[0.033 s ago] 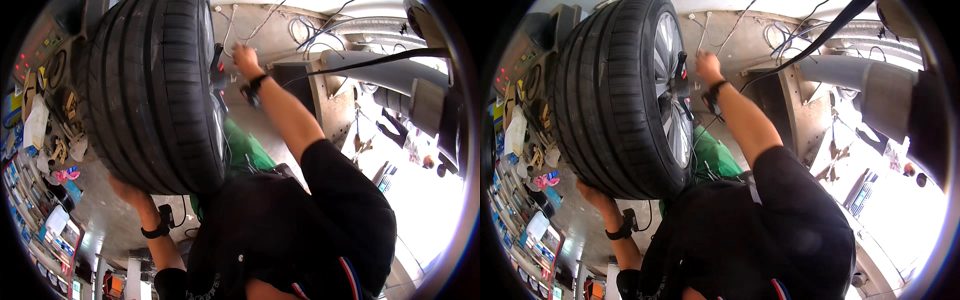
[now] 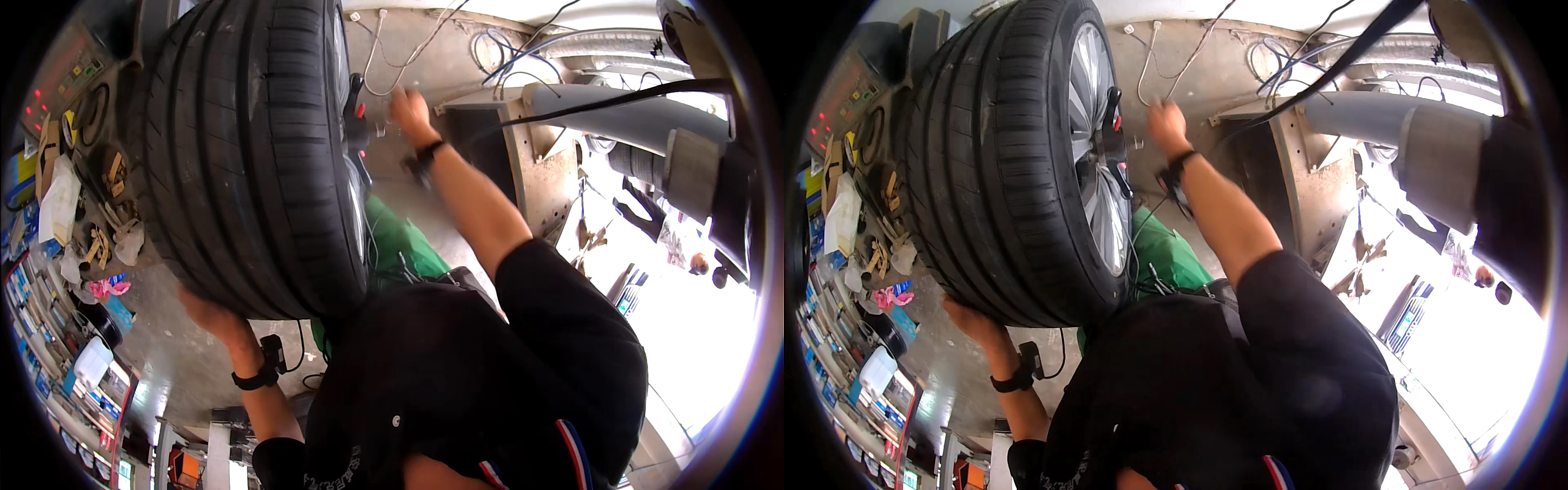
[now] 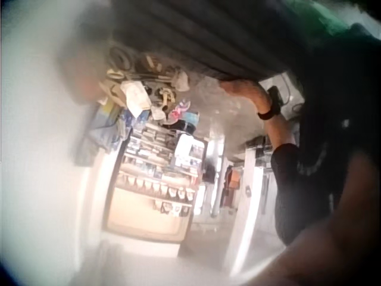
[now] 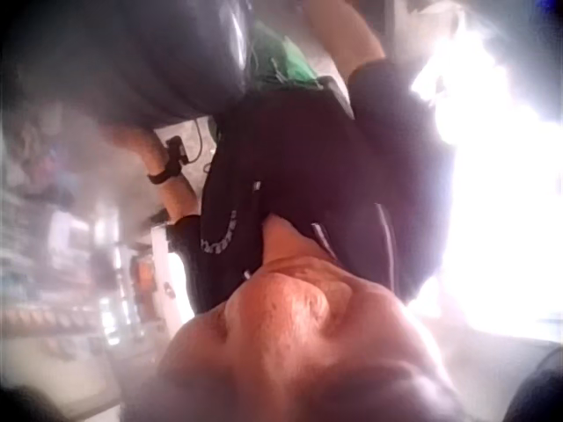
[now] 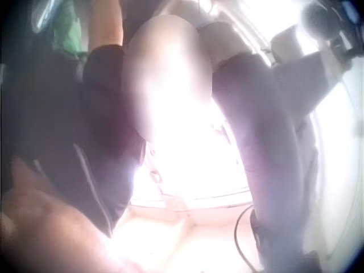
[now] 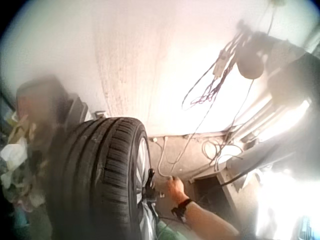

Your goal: The person buffs the inner surface of a tire using a handheld power tool and then mounts the wheel onto a balancing machine.

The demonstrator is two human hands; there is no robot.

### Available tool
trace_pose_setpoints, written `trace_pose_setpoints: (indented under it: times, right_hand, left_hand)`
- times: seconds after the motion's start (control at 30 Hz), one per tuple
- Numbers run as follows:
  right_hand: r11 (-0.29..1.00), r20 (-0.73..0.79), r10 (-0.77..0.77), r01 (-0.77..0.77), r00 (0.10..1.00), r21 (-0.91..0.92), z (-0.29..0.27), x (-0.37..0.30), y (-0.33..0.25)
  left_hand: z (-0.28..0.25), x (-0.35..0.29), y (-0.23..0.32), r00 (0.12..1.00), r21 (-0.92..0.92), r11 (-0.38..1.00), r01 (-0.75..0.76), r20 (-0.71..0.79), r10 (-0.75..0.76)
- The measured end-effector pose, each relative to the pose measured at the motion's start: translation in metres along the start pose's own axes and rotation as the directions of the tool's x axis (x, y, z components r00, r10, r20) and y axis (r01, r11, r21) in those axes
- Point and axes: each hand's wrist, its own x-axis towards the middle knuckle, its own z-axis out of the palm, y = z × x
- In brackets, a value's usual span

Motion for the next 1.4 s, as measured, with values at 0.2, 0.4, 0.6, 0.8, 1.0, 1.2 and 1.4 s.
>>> trace_pose_setpoints:
  times: [0.2,0.4,0.6,0.8,1.0,1.2,1.4]
  right_hand:
    - [0.863,0.407,0.266,-0.404,0.874,0.304,0.051,-0.121,-0.050]
    - [0.759,0.452,0.291,-0.491,0.843,0.427,-0.009,-0.131,-0.096]
    - [0.867,0.453,0.347,-0.465,0.821,0.178,-0.050,-0.110,-0.130]
    - [0.951,0.164,0.305,-0.309,0.938,-0.003,-0.036,-0.117,-0.133]
    - [0.987,0.020,0.076,-0.072,0.997,-0.146,-0.022,-0.124,-0.123]
    - [0.965,-0.063,0.000,-0.017,0.998,-0.260,-0.045,-0.059,-0.136]
    - [0.927,0.173,0.317,-0.266,0.933,-0.266,-0.050,0.066,-0.133]
  left_hand:
    - [0.002,-0.005,0.008,0.998,0.047,0.998,-0.029,-0.059,0.031]
    - [-0.004,0.000,0.010,0.998,0.167,0.985,-0.038,0.055,0.029]
    - [-0.002,-0.009,-0.008,0.998,0.108,0.992,-0.059,-0.023,0.062]
    - [-0.004,-0.007,-0.006,0.998,0.111,0.993,0.049,-0.040,-0.045]
    - [-0.005,-0.010,-0.010,0.993,0.015,0.993,0.114,-0.008,-0.114]
    - [-0.004,-0.021,-0.013,0.970,-0.061,0.970,0.236,-0.052,-0.239]
    - [-0.007,-0.018,-0.018,0.998,0.157,0.987,-0.010,-0.053,0.019]
